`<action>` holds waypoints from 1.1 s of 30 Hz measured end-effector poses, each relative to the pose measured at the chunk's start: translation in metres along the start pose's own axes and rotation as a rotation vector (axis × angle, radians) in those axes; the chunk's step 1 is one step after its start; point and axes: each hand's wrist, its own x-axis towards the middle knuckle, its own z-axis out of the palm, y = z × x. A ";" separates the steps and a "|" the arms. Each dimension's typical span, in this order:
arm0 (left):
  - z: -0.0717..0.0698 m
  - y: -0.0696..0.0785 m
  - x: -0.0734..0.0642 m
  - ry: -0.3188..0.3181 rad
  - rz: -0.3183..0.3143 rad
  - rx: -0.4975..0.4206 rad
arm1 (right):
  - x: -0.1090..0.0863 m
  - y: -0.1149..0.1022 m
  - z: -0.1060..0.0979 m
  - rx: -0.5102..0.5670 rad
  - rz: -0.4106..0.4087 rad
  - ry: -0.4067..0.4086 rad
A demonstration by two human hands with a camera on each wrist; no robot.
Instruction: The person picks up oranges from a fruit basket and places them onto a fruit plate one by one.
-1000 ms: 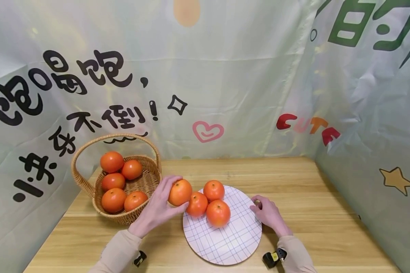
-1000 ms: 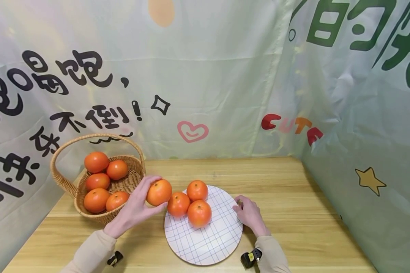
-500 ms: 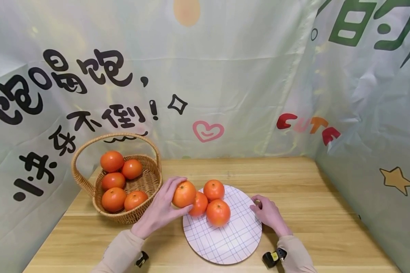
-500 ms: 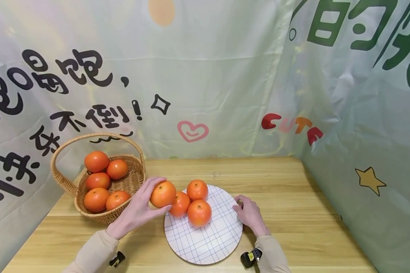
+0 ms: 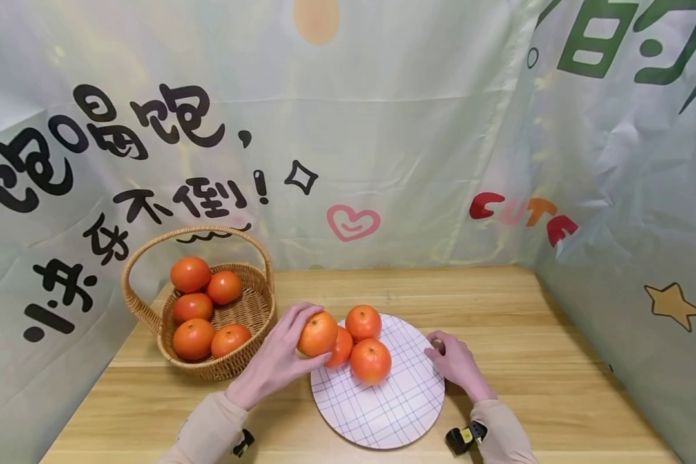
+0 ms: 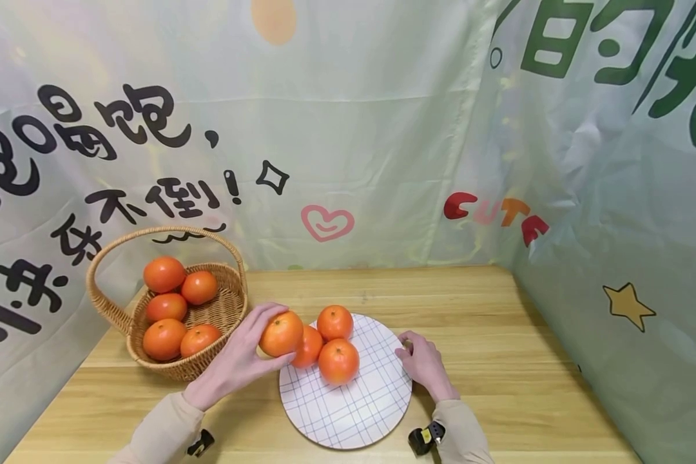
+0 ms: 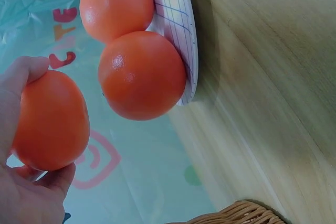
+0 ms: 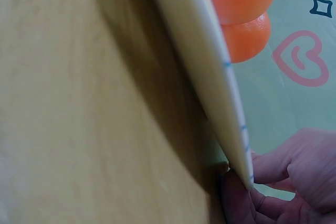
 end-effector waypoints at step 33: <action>0.006 0.006 -0.006 -0.032 0.026 0.050 | -0.001 -0.001 0.000 0.001 -0.016 0.004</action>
